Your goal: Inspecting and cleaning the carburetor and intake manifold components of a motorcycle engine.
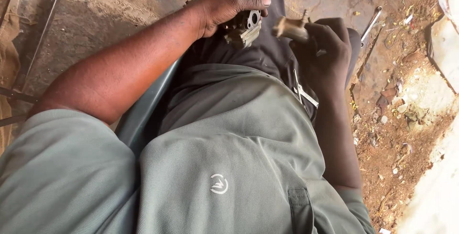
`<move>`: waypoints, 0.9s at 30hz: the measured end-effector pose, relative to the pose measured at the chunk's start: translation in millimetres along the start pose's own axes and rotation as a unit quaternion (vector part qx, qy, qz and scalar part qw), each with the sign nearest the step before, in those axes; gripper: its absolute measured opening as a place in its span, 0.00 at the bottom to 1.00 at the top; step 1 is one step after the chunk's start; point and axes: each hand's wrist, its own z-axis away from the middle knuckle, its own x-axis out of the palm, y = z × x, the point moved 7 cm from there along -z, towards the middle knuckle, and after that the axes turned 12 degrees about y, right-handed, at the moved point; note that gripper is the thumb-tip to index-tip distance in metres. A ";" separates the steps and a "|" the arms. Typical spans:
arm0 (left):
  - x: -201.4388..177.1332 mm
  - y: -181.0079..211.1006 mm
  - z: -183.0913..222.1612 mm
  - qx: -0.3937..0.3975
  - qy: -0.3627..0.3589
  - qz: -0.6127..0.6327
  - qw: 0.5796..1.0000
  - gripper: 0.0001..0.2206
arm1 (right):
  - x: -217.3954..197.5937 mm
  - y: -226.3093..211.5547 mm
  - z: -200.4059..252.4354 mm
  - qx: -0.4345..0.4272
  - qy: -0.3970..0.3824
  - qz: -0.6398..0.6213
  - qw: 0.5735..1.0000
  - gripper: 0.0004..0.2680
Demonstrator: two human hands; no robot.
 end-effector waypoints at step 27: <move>2.2 -4.1 -4.4 -0.028 0.022 -0.038 0.999 0.22 | 14.4 -46.2 -33.0 -0.101 -0.055 0.103 0.988 0.15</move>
